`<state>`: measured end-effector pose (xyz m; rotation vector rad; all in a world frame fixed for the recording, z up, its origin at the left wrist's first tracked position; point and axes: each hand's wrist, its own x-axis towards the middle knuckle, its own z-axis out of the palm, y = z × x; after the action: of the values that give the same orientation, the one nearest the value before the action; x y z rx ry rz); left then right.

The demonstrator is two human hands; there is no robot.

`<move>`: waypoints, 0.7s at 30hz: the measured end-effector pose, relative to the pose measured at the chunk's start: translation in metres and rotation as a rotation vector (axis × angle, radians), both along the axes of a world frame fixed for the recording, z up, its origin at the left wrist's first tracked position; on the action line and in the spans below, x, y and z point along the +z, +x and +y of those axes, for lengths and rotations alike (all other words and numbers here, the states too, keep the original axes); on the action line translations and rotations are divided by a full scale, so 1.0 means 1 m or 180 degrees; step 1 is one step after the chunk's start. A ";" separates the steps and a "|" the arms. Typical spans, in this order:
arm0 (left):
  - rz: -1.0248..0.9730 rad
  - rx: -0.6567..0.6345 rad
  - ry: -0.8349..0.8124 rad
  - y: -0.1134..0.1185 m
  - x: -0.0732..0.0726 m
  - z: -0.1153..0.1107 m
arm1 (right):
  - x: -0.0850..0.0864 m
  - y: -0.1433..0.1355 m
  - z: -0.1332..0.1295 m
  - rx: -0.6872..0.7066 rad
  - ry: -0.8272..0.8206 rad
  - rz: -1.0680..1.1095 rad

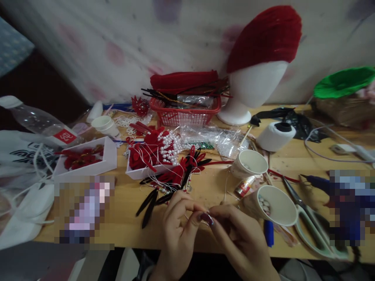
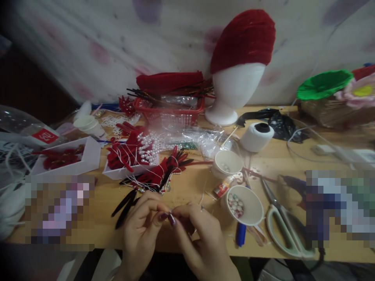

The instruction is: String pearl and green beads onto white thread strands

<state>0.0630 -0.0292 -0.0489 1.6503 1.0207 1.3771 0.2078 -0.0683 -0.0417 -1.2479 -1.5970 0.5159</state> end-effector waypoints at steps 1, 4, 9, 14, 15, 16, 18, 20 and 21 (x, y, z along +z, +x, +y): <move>-0.0035 -0.0001 0.0003 0.000 0.001 0.000 | 0.000 -0.001 -0.001 -0.0012 0.0056 0.0000; -0.0099 -0.0021 0.0005 0.001 0.003 -0.001 | -0.001 -0.004 -0.002 -0.0014 0.0226 -0.0004; -0.0416 0.0097 -0.0218 0.000 -0.005 -0.001 | -0.003 -0.006 -0.003 -0.0020 0.0483 -0.0121; -0.0590 0.0524 -0.0249 -0.031 -0.017 -0.001 | -0.010 0.004 -0.001 0.0068 0.0500 -0.0403; -0.0519 0.0572 -0.0139 -0.044 -0.016 -0.001 | -0.012 0.006 0.000 0.0082 0.0483 -0.0483; -0.0379 0.0634 -0.0036 -0.060 -0.014 0.001 | -0.015 0.009 0.002 0.0089 0.0476 -0.0550; 0.0106 0.0889 0.0062 -0.098 -0.002 0.011 | -0.020 0.012 0.006 0.0101 0.0480 -0.0617; 0.0821 0.1427 -0.0127 -0.139 0.017 0.032 | -0.024 0.013 0.010 0.0110 0.0585 -0.0612; 0.1232 0.1711 -0.0306 -0.159 0.029 0.047 | -0.025 0.014 0.012 0.0118 0.0641 -0.0605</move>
<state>-0.0961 0.0178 -0.0203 1.6746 1.8295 1.3237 0.2221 -0.0561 -0.0672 -1.1433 -1.7865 0.2570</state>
